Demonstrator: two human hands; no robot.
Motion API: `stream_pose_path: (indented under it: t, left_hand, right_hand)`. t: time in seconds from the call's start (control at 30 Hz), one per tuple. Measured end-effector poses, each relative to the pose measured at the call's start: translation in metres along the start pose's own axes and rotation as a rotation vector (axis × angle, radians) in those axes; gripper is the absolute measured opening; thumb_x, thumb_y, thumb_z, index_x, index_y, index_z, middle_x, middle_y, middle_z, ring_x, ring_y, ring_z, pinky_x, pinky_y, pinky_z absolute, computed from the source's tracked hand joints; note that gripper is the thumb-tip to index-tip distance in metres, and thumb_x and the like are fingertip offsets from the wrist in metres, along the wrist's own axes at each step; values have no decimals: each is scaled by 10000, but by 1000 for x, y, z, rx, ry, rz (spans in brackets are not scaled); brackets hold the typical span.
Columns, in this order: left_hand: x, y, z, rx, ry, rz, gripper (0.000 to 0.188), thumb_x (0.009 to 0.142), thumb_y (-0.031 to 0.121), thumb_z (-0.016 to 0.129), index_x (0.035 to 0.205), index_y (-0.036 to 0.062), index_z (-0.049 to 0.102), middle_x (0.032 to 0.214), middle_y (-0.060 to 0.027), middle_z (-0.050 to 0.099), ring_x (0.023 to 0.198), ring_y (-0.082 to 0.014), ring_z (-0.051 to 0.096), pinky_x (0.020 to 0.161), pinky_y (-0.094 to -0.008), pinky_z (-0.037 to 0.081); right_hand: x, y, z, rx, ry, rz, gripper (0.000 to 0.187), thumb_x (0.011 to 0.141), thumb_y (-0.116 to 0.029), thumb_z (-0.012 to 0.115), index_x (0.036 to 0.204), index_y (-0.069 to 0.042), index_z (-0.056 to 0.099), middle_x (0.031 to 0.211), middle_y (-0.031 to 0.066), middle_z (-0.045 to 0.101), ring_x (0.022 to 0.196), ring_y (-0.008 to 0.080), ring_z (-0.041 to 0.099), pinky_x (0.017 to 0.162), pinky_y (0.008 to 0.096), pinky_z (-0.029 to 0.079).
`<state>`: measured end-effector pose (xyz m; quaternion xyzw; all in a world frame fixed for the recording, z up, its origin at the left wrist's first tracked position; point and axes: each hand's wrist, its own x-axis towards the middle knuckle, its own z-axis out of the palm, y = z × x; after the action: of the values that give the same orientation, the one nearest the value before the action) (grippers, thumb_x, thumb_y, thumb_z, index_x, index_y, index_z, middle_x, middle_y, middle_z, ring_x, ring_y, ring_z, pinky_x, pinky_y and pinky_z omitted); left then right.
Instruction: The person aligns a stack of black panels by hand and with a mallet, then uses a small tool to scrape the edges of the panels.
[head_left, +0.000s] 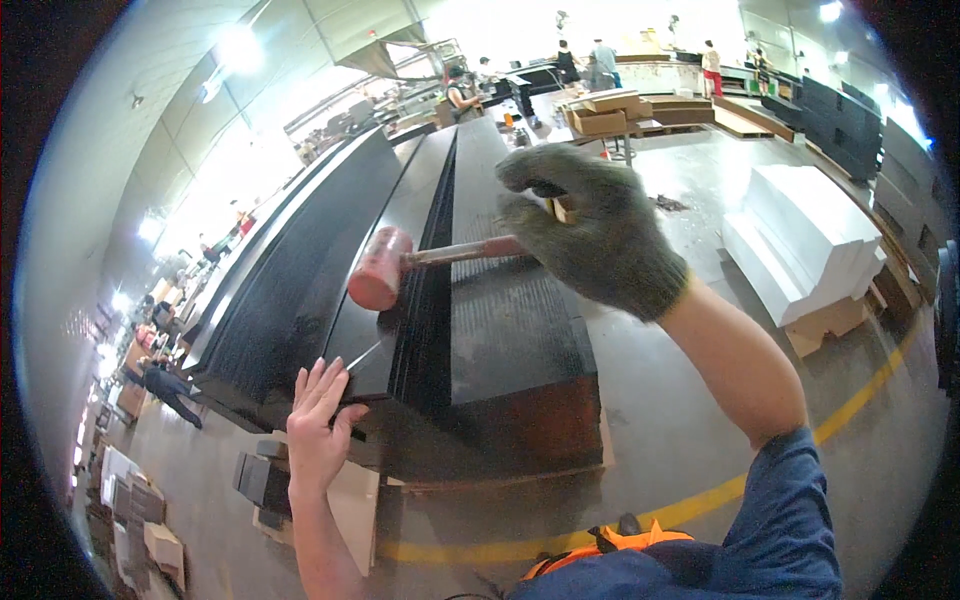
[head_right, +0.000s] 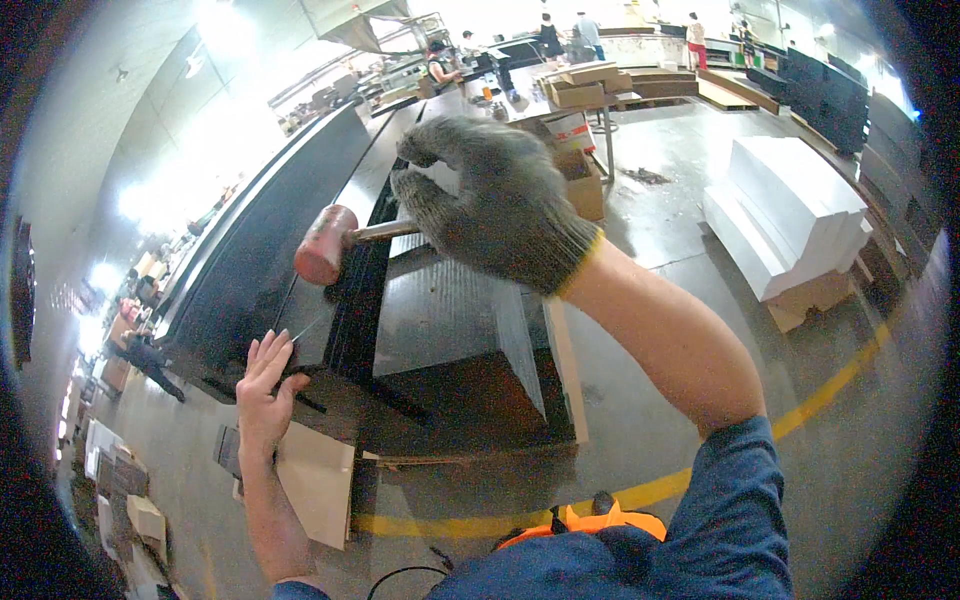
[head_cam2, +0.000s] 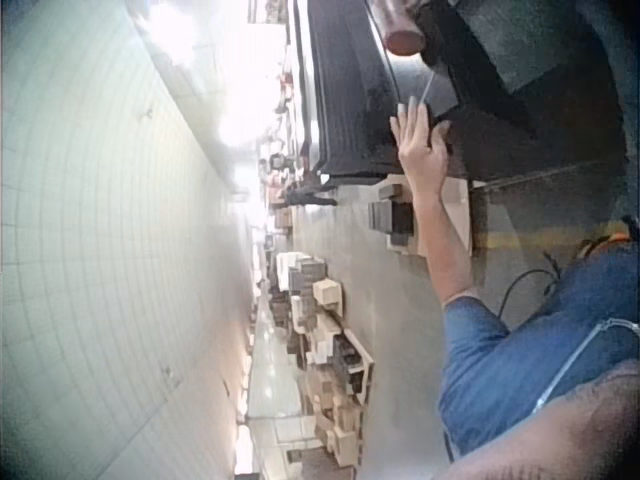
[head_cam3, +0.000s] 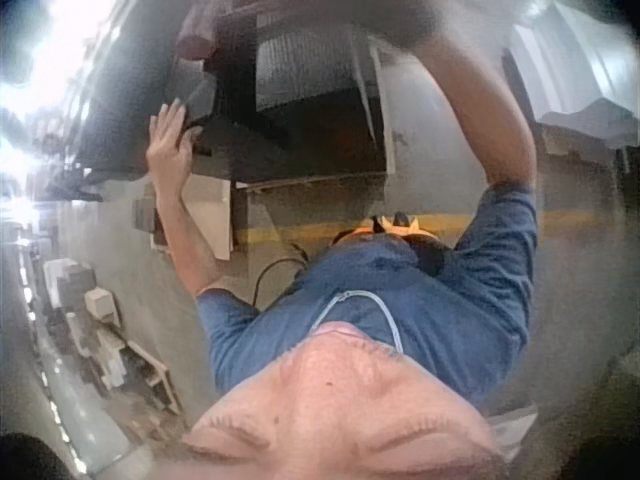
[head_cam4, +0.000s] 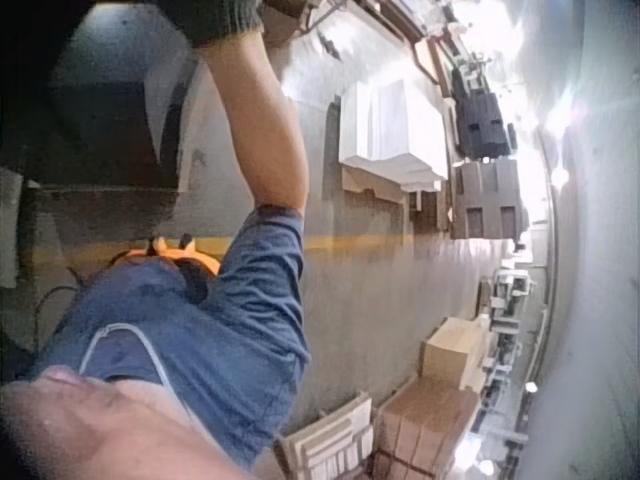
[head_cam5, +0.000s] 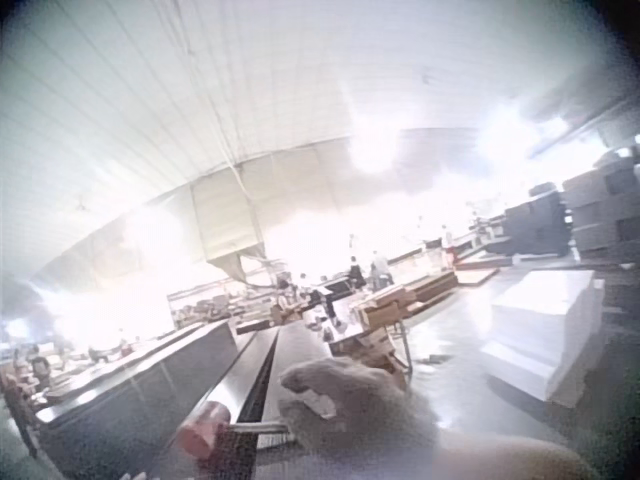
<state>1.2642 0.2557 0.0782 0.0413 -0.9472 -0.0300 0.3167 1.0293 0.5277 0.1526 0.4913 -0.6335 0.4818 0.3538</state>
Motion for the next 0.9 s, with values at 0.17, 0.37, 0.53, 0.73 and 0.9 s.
stream_pose_path:
  t: [0.17, 0.37, 0.53, 0.73, 0.9]
  left_hand:
    - [-12, -2, 19, -43, 316, 89, 242, 718, -50, 708, 950, 18, 699, 1001, -103, 703, 1095, -277, 617, 1061, -489, 356]
    - [-13, 15, 16, 37, 473, 253, 85, 796, -24, 678, 860, 13, 634, 963, -125, 697, 1030, -312, 644, 1028, -522, 388]
    - [-23, 57, -4, 29, 518, 443, 69, 897, 38, 574, 965, 32, 584, 998, -130, 669, 980, -332, 652, 985, -537, 418]
    - [-35, 118, 21, -410, 158, 670, 55, 887, 82, 582, 928, 57, 610, 948, -92, 688, 905, -229, 681, 866, -446, 524]
    - [-48, 147, 47, -465, -145, 844, 131, 727, 42, 639, 854, 63, 663, 881, -64, 695, 785, -201, 686, 770, -355, 564]
  right_hand:
    - [-76, -44, -92, -343, -3, -437, 224, 814, -197, 675, 991, -60, 673, 902, 113, 681, 846, 244, 658, 752, 376, 532]
    - [-107, -101, -113, -104, -59, -346, 246, 809, -209, 661, 1009, -66, 653, 889, 125, 674, 825, 257, 654, 729, 387, 531]
    - [-119, -110, -108, -40, -101, -288, 264, 805, -219, 650, 1024, -72, 636, 877, 135, 667, 807, 268, 651, 710, 396, 529]
    - [-136, -129, -104, -23, -172, -191, 287, 801, -231, 636, 1042, -78, 616, 864, 146, 660, 786, 282, 647, 687, 407, 528]
    - [-197, -125, -69, 15, -284, 111, 305, 797, -241, 625, 1057, -83, 599, 853, 156, 654, 769, 293, 644, 668, 416, 526]
